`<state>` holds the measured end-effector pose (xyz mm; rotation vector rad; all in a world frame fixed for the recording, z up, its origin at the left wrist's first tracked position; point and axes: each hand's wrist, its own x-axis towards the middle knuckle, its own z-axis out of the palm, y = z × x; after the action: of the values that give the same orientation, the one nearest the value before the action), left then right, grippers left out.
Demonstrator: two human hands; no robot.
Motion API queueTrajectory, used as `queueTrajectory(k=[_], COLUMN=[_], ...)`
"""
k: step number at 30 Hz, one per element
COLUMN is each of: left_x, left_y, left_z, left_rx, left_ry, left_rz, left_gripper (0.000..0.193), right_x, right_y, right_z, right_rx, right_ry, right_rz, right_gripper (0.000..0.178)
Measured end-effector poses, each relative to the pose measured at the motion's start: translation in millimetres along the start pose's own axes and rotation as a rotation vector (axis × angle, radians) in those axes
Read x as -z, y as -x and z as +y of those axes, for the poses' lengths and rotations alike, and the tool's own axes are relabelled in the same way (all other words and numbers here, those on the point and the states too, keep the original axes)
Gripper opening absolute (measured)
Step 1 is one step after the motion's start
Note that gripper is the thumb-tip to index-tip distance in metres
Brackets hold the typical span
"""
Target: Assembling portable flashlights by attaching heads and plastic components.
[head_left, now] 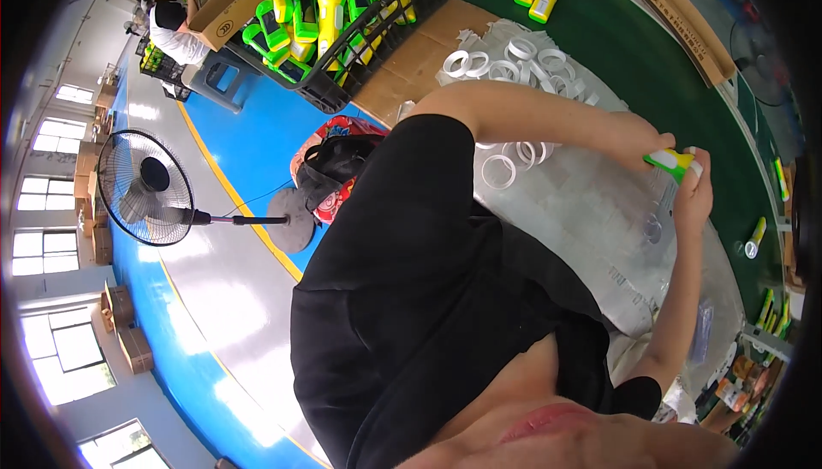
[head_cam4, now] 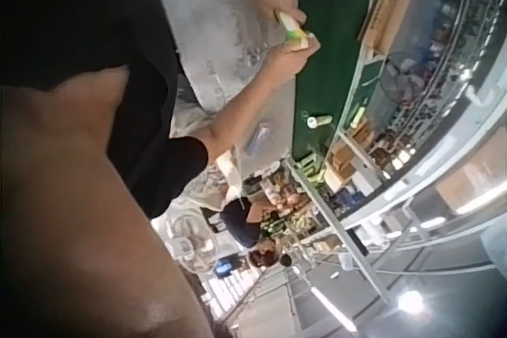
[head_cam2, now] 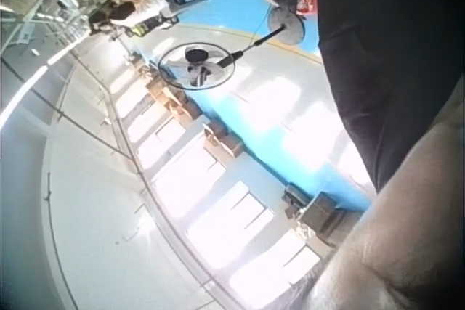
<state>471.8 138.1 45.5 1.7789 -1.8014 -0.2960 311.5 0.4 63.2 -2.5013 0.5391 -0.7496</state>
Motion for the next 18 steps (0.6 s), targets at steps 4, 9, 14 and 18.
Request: queueTrajectory(k=[4,9,14,18], left_x=[29.8,210.6,302.2,312.6], left_y=[7.0,128.8,319.6,379.6], left_z=[-35.7,-90.9,-151.9,-166.1], left_rx=[-0.112,0.064,1.283,1.381], left_ry=[-0.289,-0.871,-1.162,-1.103], left_rz=[0.164,0.766,0.519,0.351], left_gripper=[0.057,0.056,0.068,0.055], right_x=[-60.7,-31.5,40.4,31.1], right_y=[-42.0,-97.3,-80.3,-80.5], right_z=[61.8,206.1,355.1,327.9], right_rx=[-0.058,-0.223,-0.66,-0.604], right_ry=[-0.397,-0.04,0.494,0.932], right_rz=[0.038,0.485,0.334,0.164], right_gripper=[0.039,0.05,0.059,0.058])
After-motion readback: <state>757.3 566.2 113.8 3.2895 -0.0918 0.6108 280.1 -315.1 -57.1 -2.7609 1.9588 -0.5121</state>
